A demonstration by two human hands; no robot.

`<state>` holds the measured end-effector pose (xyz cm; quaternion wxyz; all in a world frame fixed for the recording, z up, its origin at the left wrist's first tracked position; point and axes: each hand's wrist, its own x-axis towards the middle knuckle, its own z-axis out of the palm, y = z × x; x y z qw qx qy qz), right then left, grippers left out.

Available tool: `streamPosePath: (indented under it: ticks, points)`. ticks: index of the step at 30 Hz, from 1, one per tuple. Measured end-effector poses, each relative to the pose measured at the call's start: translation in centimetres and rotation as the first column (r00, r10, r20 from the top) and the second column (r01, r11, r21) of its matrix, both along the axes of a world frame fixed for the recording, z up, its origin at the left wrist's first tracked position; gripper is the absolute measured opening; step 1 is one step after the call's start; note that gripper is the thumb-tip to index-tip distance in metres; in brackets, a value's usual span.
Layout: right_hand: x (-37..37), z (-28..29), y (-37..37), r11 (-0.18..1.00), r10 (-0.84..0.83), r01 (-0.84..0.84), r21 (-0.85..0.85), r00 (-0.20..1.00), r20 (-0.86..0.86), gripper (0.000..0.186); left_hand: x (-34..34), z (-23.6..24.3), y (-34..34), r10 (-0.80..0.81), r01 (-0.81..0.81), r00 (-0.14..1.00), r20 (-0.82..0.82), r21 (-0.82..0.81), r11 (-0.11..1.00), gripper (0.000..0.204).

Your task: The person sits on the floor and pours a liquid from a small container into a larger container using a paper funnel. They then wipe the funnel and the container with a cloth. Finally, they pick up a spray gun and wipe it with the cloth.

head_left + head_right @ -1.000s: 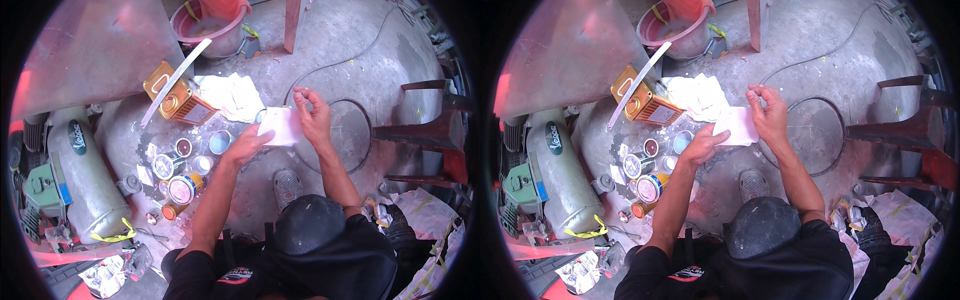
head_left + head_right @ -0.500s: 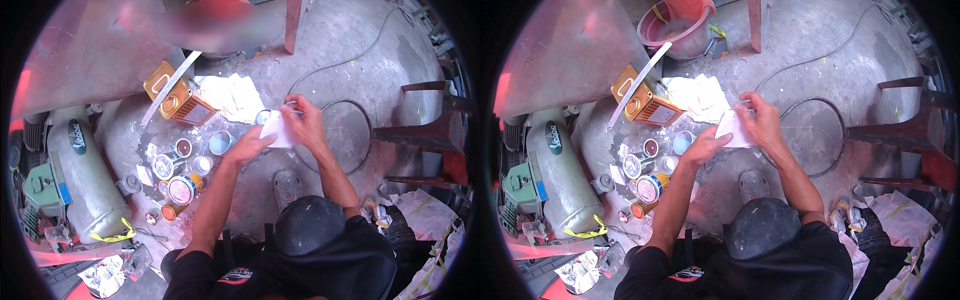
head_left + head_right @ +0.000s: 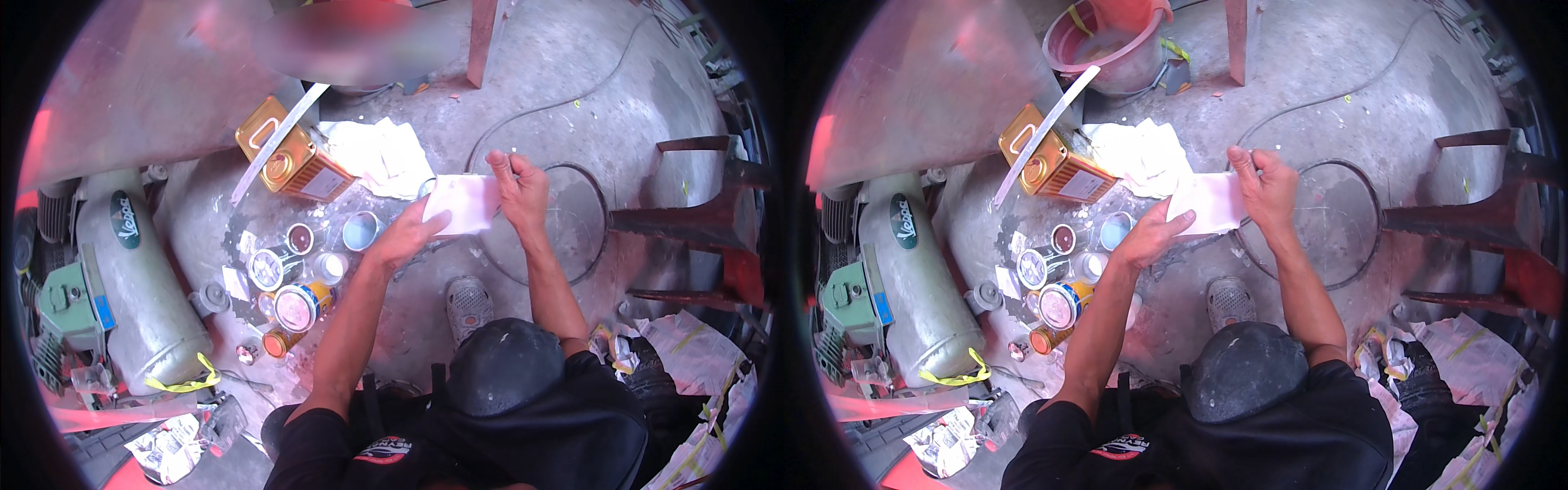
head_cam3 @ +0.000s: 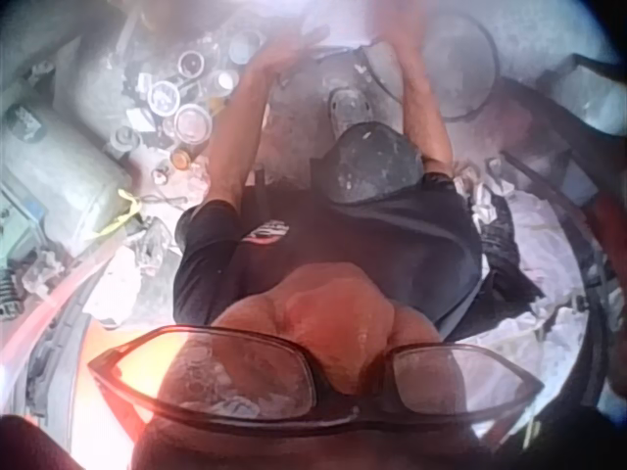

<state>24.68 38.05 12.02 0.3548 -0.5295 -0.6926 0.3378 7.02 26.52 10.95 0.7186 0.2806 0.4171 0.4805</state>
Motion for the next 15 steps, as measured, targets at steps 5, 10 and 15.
streamPosePath:
  ticks: [5,10,15]
  points:
    - [1.8,1.8,1.3,0.951,0.304,-0.310,-0.006,0.933,-0.191,0.023,-0.5,0.7,0.4,0.084,-0.071,0.992,0.091,-0.139,0.988,0.045]
    - [1.6,3.6,0.5,0.741,0.671,-0.670,-0.045,0.740,0.046,0.052,-1.7,-1.2,0.5,0.189,-0.198,0.976,-0.106,-0.079,0.977,0.040]
    - [0.1,3.8,-1.0,0.684,0.689,-0.676,-0.273,0.722,-0.060,0.052,-2.0,-2.1,0.5,0.249,-0.258,0.901,-0.355,0.023,0.966,0.038]
